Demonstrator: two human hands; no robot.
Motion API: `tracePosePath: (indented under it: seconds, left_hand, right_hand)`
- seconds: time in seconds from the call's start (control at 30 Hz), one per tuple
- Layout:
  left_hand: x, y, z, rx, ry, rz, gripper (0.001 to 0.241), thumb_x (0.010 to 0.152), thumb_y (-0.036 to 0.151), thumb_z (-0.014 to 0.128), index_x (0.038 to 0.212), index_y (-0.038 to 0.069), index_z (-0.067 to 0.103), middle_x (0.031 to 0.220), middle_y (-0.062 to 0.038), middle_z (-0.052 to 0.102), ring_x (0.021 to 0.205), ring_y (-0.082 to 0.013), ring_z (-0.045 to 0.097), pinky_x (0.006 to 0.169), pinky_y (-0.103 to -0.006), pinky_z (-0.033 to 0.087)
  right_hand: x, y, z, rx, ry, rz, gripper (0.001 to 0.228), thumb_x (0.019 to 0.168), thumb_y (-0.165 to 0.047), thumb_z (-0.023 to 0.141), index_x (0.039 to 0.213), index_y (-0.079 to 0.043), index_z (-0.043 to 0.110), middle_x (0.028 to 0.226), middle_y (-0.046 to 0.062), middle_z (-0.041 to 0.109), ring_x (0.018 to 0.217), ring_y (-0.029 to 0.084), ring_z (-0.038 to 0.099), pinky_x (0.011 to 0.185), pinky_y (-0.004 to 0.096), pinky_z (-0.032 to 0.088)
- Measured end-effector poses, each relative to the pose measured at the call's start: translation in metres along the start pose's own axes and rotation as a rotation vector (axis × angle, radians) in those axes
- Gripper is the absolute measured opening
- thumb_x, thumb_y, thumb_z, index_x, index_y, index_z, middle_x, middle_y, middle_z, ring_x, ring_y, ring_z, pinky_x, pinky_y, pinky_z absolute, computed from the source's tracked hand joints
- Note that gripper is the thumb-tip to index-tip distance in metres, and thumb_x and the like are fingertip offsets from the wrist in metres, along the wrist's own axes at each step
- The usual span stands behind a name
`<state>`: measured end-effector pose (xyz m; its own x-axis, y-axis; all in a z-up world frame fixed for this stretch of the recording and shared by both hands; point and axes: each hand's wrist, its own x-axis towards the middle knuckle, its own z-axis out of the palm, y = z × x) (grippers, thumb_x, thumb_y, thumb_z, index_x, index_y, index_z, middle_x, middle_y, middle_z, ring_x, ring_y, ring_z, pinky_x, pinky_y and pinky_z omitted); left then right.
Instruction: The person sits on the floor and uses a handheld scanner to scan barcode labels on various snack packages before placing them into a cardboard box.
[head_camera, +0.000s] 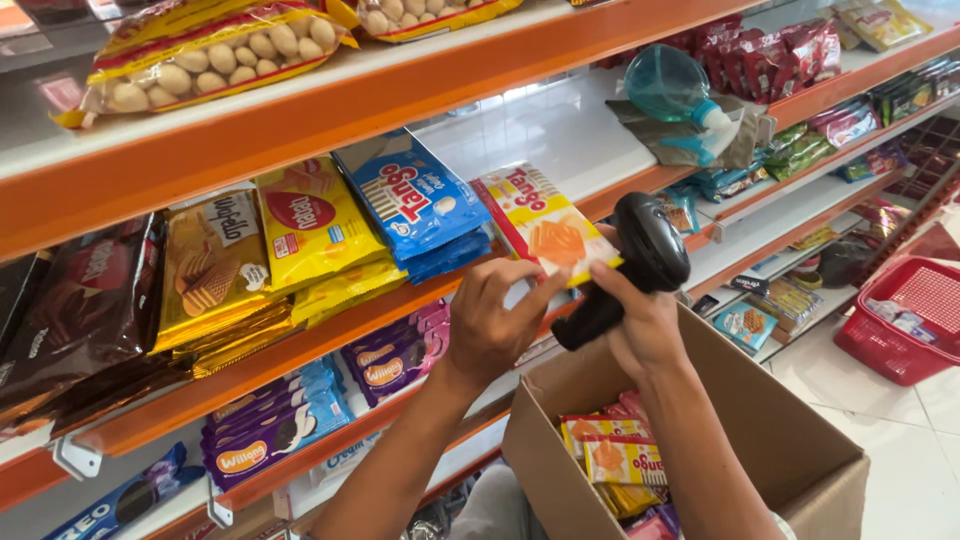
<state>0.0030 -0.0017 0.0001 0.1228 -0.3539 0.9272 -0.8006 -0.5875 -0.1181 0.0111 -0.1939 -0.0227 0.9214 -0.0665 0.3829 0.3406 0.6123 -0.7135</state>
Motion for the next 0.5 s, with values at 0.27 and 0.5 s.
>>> tracePosePath:
  seconds: [0.27,0.5]
  left_hand:
    - [-0.003,-0.010,0.008,0.021,0.018,-0.108,0.034,0.088,-0.002,0.077,0.121,0.006,0.070,0.119,-0.008,0.067,0.103,-0.0276,0.065,0.089,-0.0378,0.056]
    - [-0.006,-0.008,0.009,0.001,-0.045,-0.155,0.033,0.092,0.001,0.074,0.124,0.000,0.068,0.127,-0.016,0.065,0.109,-0.0302,0.068,0.094,-0.0385,0.058]
  right_hand:
    - [0.038,0.027,0.009,-0.132,0.195,-0.115,0.043,0.084,0.002,0.078,0.124,-0.004,0.061,0.112,0.005,0.066,0.100,0.014,0.067,0.088,0.031,0.056]
    - [0.044,0.040,0.024,-0.261,0.260,-0.179,0.042,0.084,-0.003,0.083,0.121,-0.002,0.064,0.095,0.000,0.065,0.083,0.009,0.061,0.072,0.026,0.052]
